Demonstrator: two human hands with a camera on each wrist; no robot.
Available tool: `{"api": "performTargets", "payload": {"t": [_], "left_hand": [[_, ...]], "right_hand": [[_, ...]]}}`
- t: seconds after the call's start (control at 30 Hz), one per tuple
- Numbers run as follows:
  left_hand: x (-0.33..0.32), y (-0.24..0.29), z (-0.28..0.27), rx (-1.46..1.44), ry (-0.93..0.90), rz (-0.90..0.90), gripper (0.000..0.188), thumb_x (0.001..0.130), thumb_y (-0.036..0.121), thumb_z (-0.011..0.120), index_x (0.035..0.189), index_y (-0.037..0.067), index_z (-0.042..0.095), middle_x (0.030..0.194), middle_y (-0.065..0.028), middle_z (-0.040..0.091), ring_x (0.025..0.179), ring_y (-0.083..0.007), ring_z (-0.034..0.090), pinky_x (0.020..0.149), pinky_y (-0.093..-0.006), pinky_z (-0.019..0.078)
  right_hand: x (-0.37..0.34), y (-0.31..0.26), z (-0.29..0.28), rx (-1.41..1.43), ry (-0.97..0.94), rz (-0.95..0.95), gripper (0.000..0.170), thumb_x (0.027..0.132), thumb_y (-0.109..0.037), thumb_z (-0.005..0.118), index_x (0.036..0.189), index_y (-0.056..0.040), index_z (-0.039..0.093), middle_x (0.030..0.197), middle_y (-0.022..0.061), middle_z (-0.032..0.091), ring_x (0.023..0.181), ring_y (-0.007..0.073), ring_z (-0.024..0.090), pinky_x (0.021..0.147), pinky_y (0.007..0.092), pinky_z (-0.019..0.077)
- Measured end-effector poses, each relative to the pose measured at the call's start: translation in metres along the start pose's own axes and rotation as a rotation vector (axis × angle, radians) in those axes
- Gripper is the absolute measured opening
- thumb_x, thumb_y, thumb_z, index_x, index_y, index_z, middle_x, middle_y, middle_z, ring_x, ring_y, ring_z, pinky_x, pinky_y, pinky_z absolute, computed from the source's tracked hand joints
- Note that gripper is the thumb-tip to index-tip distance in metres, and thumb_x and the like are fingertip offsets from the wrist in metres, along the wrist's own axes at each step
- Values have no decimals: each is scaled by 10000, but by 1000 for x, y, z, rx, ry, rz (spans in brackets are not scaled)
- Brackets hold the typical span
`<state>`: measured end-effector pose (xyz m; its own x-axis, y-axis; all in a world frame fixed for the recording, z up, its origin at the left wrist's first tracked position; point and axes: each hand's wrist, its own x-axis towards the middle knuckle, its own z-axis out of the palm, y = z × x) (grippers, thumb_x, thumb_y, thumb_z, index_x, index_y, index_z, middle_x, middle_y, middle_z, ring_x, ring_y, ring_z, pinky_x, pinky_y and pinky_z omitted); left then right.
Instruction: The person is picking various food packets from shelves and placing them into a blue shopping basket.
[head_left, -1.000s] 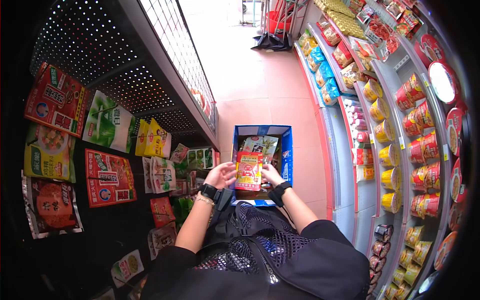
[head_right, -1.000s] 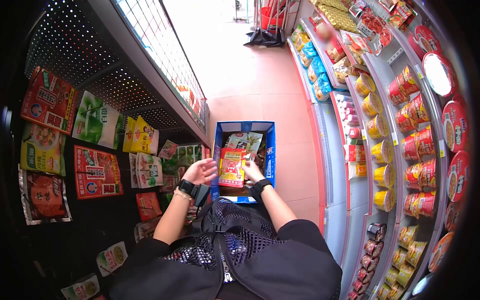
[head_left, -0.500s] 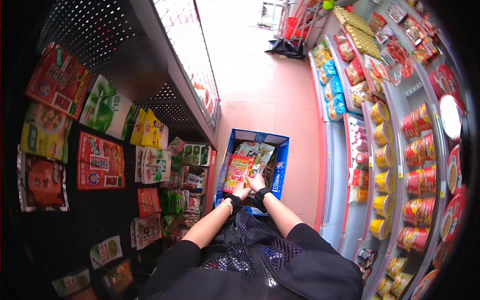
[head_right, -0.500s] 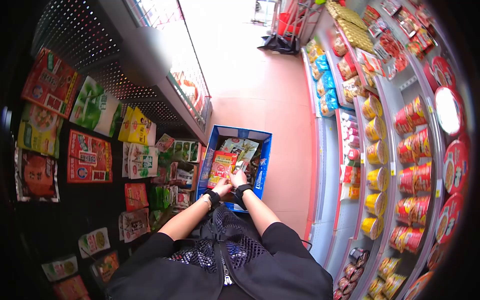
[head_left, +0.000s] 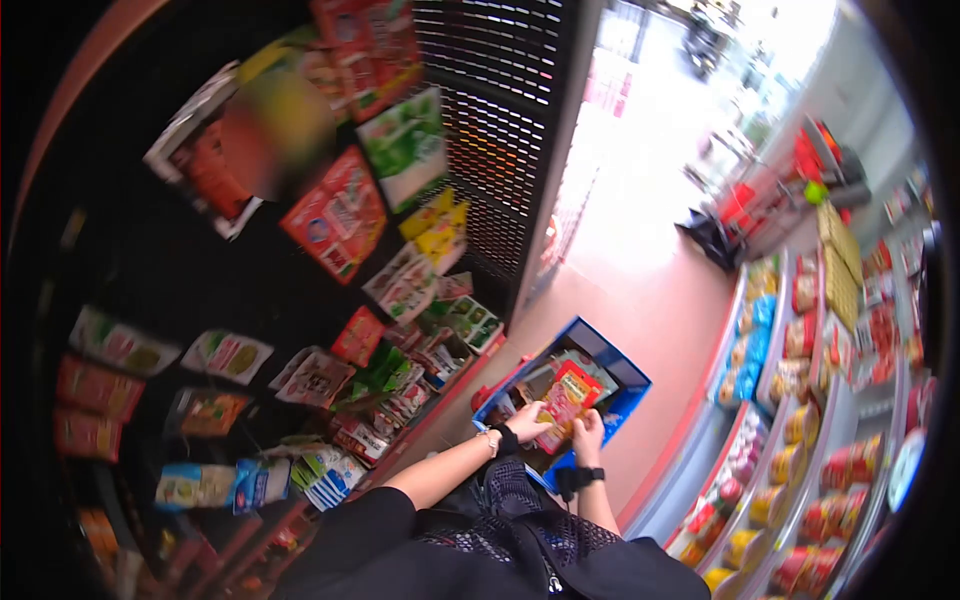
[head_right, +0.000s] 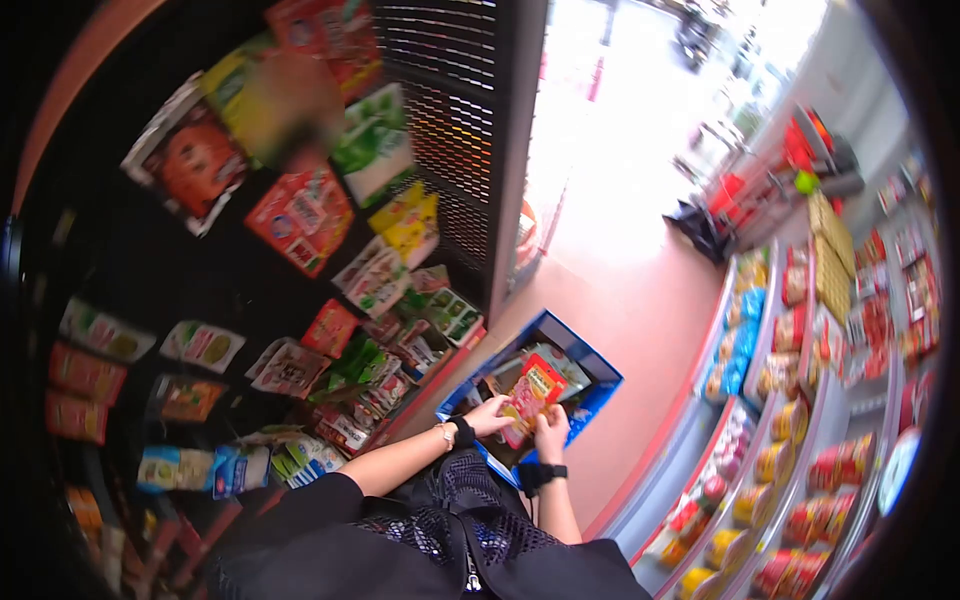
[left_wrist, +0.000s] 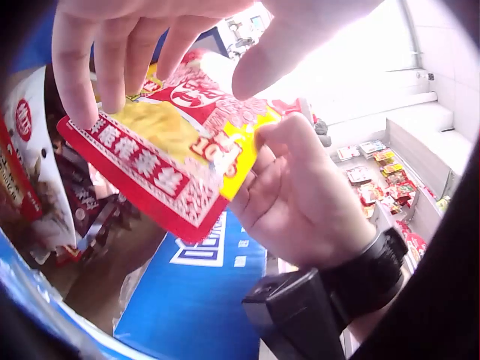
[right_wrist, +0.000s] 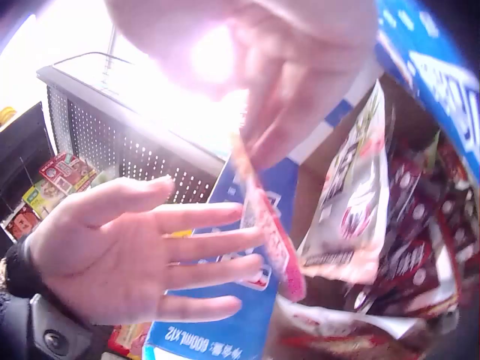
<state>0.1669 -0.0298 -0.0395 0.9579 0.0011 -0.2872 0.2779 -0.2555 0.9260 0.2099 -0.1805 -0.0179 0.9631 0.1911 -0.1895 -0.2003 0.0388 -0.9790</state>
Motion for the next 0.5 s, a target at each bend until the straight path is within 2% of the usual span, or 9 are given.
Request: {"api": "performTargets", "payload": {"t": [0.07,0.1,0.13,0.23,0.3,0.33,0.4,0.43,0.5], "left_hand": [[-17,42,-22,179,102,32,639,674,286,609,1130,-38,301,1051,-211,407,988,-247,416,809,-295,360],[-27,52,-30,118,125,-7,727,637,383,619,1122,-51,294,1083,-245,388,1031,-332,381,865,-353,316],[-36,57,-36,81,148,24,760,615,405,635,1119,-49,291,1054,-229,401,1013,-327,385,867,-353,309],[-70,63,-53,-21,270,87,683,640,334,643,1114,-26,307,1011,-177,431,955,-257,436,814,-307,360],[-102,78,-64,-399,124,181,534,688,228,625,1083,-9,356,938,-108,471,845,-146,484,711,-244,407],[-124,89,-71,-434,110,111,327,725,147,589,983,-9,463,830,-36,521,720,-67,496,619,-202,417],[-150,70,-72,-520,111,126,220,731,144,585,883,-8,538,748,-3,549,651,-52,492,592,-209,418],[-167,67,-71,-621,188,152,195,736,148,580,857,-4,566,728,5,559,645,-46,486,582,-202,413],[-205,49,-73,-603,310,118,225,741,156,576,896,-7,565,773,-15,573,660,-53,496,589,-194,408]], "right_hand": [[2,-19,-12,22,-161,-63,100,702,-4,453,746,-89,424,658,-12,472,591,56,468,475,164,363],[3,-29,-14,79,-182,-10,92,703,-18,456,747,-93,426,659,-12,473,600,65,476,490,169,373],[2,-40,-16,134,-198,47,85,704,-31,459,749,-96,428,660,-13,474,608,75,484,505,174,383],[1,-69,-2,442,-335,70,126,706,-6,426,805,-83,420,808,41,520,724,139,523,659,253,434],[-10,-93,14,487,-460,93,168,710,-7,430,860,-78,405,869,58,521,791,168,524,703,283,432],[-17,-100,24,409,-489,112,169,716,-27,446,872,-75,402,845,56,520,783,156,520,695,280,431],[-32,-98,50,374,-631,89,183,728,-69,456,909,-70,423,868,46,517,769,137,517,669,254,431],[-46,-99,70,356,-647,92,167,732,-71,456,896,-68,426,843,37,515,758,130,517,666,243,428],[-71,-95,97,262,-756,98,134,744,-80,462,873,-53,439,809,26,519,752,119,515,674,223,420]]}}
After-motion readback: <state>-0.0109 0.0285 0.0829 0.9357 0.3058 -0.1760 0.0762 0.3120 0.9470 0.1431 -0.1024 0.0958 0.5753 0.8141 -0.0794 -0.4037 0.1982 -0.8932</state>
